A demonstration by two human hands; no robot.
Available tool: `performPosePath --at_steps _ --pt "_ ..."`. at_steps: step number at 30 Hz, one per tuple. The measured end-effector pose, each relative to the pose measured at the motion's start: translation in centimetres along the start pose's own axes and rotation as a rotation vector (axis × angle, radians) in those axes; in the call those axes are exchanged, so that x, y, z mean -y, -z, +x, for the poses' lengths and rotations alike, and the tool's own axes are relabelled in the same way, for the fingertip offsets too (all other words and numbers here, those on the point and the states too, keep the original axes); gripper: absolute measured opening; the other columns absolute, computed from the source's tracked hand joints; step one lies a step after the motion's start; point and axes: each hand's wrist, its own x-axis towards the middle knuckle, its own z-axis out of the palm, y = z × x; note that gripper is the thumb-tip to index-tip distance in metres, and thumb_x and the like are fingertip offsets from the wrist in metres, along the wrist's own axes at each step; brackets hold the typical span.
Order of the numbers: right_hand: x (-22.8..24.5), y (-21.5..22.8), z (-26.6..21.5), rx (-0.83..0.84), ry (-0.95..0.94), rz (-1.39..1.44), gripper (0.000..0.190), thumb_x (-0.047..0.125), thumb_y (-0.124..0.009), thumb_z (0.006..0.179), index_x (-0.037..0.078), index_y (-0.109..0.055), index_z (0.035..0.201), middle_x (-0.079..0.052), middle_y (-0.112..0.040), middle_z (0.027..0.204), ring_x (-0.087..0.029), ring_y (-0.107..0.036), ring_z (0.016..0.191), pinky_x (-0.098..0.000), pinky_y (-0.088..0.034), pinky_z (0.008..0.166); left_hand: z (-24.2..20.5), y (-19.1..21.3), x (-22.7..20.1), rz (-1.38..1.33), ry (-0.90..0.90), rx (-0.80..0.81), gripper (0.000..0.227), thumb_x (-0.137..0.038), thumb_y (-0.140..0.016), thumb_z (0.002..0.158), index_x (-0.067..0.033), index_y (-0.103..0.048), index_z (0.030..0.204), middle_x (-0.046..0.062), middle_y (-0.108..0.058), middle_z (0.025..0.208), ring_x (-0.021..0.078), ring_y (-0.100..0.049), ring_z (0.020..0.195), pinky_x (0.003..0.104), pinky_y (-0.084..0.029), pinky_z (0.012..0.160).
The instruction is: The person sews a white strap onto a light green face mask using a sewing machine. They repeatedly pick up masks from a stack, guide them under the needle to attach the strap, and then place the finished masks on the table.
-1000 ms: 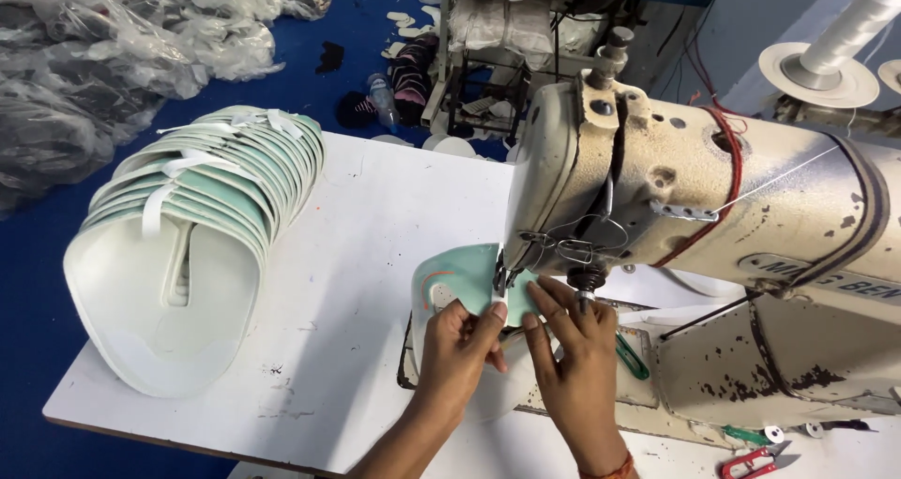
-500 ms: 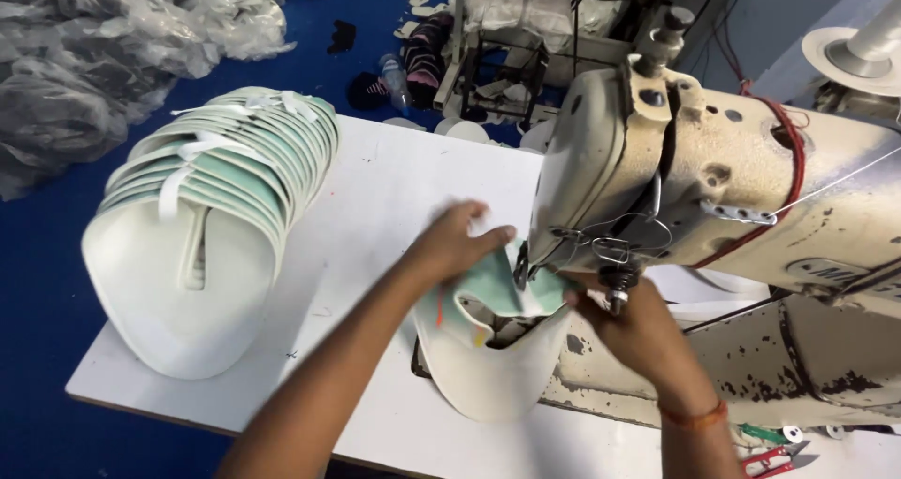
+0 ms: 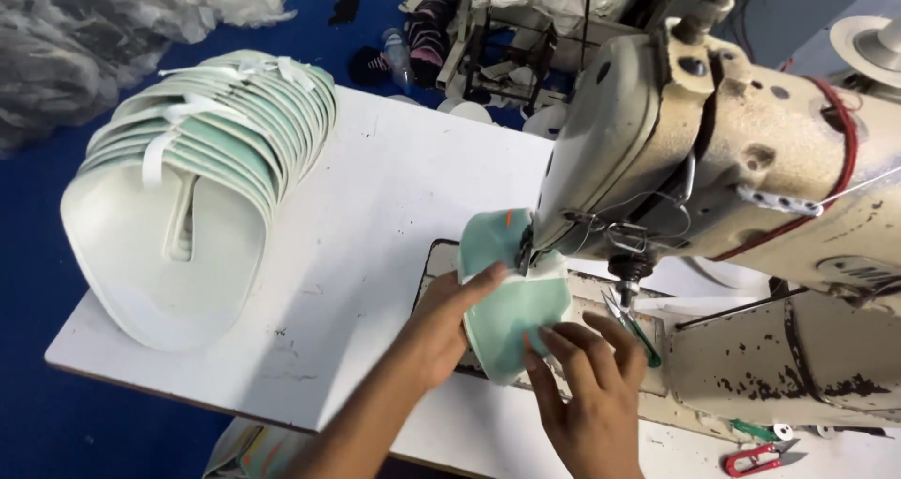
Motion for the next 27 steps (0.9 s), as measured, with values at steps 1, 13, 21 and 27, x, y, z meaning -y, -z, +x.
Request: performPosePath --at_steps 1,13,21,27 --pt "-0.2 -0.4 -0.6 0.005 0.001 0.004 0.029 0.021 -0.073 0.085 0.012 -0.066 0.111 -0.007 -0.067 0.106 -0.032 -0.057 0.108 -0.0435 -0.047 0.088 0.3 0.3 0.4 -0.003 0.001 -0.005 0.040 -0.038 -0.077 0.079 -0.0079 -0.072 0.103 0.002 -0.077 0.093 0.0139 -0.072 0.091 0.035 -0.058 0.085" --pt "1.8 0.0 4.4 0.538 -0.580 0.151 0.115 0.049 -0.080 0.076 0.007 -0.018 0.164 -0.011 -0.066 0.055 -0.030 -0.066 0.042 -0.0428 -0.051 0.046 1.9 1.2 -1.6 0.226 -0.267 0.256 0.023 -0.012 -0.081 0.085 0.0009 -0.077 0.103 0.008 -0.078 0.093 0.0146 -0.072 0.081 0.033 -0.060 0.077" --pt "1.8 -1.0 4.8 0.662 -0.644 0.081 0.108 0.048 -0.077 0.083 0.008 -0.018 0.164 -0.013 -0.070 0.058 -0.029 -0.070 0.043 -0.0393 -0.056 0.046 2.4 1.3 -1.4 0.196 -0.206 0.197 0.019 -0.008 -0.078 0.084 0.0006 -0.078 0.100 0.008 -0.078 0.092 0.0140 -0.072 0.081 0.033 -0.058 0.075" --pt "0.8 -1.6 4.8 0.599 -0.593 0.113 0.100 0.043 -0.075 0.082 0.007 -0.025 0.160 -0.013 -0.066 0.055 -0.029 -0.068 0.041 -0.0397 -0.054 0.046 2.4 0.4 -1.7 0.178 -0.204 0.112 0.017 -0.007 -0.076 0.084 0.0004 -0.078 0.099 0.008 -0.078 0.090 0.0152 -0.074 0.079 0.033 -0.059 0.072"
